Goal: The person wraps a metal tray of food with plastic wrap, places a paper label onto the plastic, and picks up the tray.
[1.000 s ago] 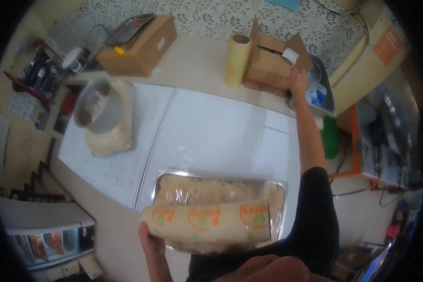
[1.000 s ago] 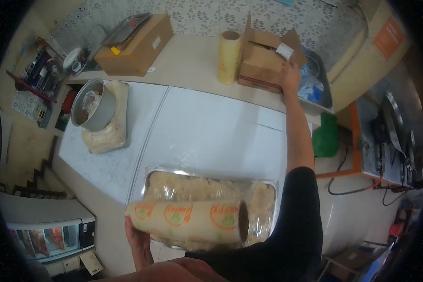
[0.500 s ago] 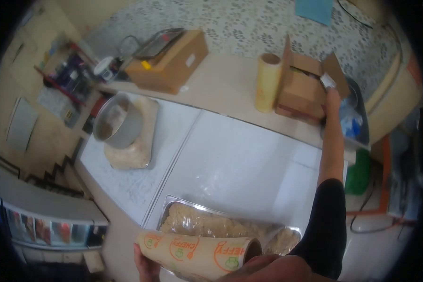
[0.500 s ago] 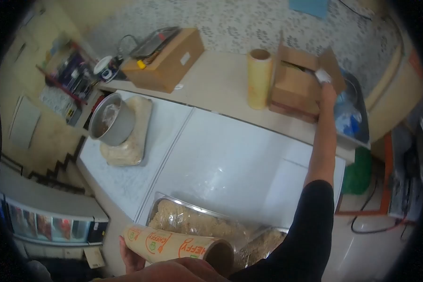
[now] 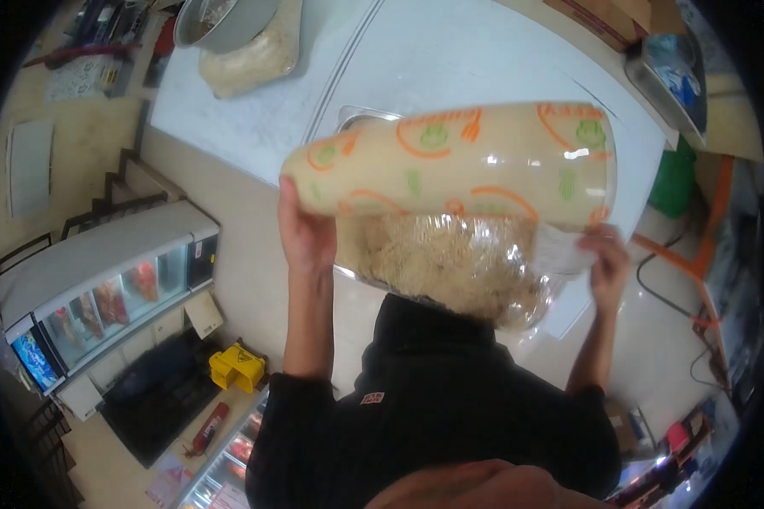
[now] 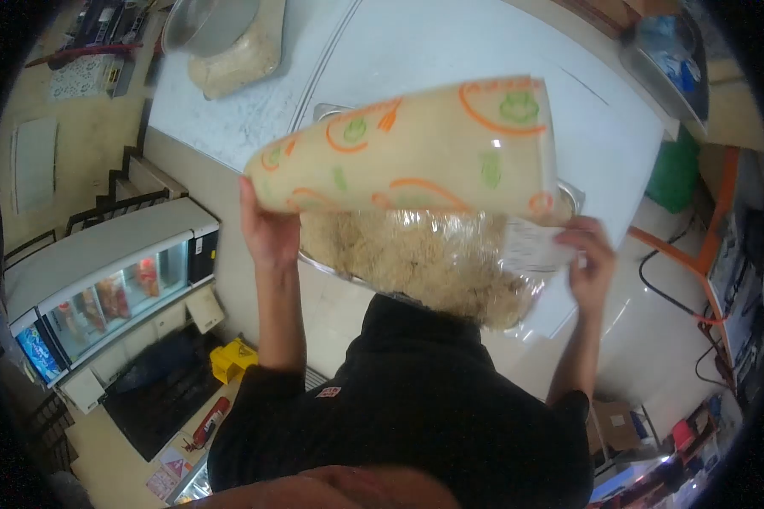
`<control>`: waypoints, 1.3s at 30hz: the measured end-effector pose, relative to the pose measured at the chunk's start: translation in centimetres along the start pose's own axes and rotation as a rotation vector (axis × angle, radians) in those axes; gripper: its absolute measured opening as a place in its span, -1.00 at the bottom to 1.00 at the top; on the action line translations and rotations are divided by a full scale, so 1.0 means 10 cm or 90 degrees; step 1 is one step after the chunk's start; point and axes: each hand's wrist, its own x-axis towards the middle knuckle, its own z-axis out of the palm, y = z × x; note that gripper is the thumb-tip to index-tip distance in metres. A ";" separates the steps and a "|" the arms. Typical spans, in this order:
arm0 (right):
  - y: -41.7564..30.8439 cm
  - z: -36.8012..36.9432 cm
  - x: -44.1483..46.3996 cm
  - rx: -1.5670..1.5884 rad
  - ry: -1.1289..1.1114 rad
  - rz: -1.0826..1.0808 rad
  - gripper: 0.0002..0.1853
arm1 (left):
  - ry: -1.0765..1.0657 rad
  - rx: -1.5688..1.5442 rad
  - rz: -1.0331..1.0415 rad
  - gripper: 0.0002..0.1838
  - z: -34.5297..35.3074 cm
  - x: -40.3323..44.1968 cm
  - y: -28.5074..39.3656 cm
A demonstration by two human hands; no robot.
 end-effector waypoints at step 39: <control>-0.58 1.80 0.04 -0.436 -0.268 -0.332 -0.62 | -0.100 -0.048 0.098 -0.51 -0.04 -0.56 -0.16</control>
